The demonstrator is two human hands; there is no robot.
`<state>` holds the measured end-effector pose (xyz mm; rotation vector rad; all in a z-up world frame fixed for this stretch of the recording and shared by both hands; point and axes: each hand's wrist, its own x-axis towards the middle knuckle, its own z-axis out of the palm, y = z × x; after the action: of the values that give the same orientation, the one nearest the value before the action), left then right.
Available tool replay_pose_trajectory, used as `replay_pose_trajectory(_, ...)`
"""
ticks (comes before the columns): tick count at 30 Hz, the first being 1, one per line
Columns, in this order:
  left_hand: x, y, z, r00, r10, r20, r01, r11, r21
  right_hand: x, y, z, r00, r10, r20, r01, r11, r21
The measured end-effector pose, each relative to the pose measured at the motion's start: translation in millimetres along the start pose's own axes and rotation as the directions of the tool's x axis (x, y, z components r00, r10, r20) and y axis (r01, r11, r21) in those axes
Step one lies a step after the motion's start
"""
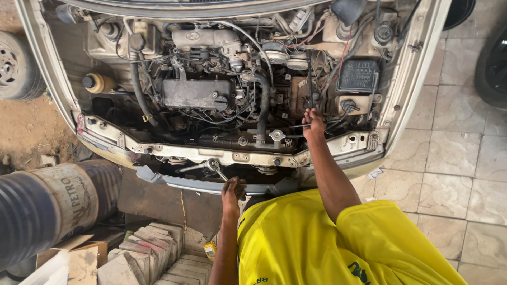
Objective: The person manipulates various components and hoses within the engine bay of a car, using a socket wrench to tighten bolts on the radiator support and engine block.
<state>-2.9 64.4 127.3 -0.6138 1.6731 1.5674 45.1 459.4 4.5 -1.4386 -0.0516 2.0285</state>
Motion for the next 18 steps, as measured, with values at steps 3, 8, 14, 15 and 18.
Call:
replay_pose_trajectory(3, 3.7, -3.3, 0.7, 1.0, -0.006, 0.026, 0.006, 1.0, 0.023, 1.9, 1.4, -0.3, 0.998, 0.02, -0.062, -0.024, 0.998, -0.051)
replay_pose_trajectory(8, 10.5, 0.4, 0.4, 0.999, 0.006, 0.043, -0.009, 0.999, 0.048, 10.2, 1.1, 11.6, 0.982, -0.055, -0.18, -0.038, 0.881, -0.472)
replay_pose_trajectory(14, 7.0, 4.4, -8.1, 1.0, 0.009, 0.023, -0.01, 0.998, 0.058, 21.9, 10.9, 20.5, 0.988, -0.077, -0.131, -0.152, -0.456, -0.877)
replay_pose_trajectory(15, 7.7, 4.2, -10.1, 1.0, 0.006, 0.02, -0.007, 0.999, 0.048, 22.3, 17.2, 24.1, 0.991, -0.04, -0.128, -0.128, -0.568, -0.813)
replay_pose_trajectory(18, 8.7, -1.0, -16.2, 1.0, -0.014, -0.013, 0.015, 0.999, 0.034, 20.6, 38.2, 33.3, 0.991, 0.012, -0.131, -0.085, -0.701, -0.708)
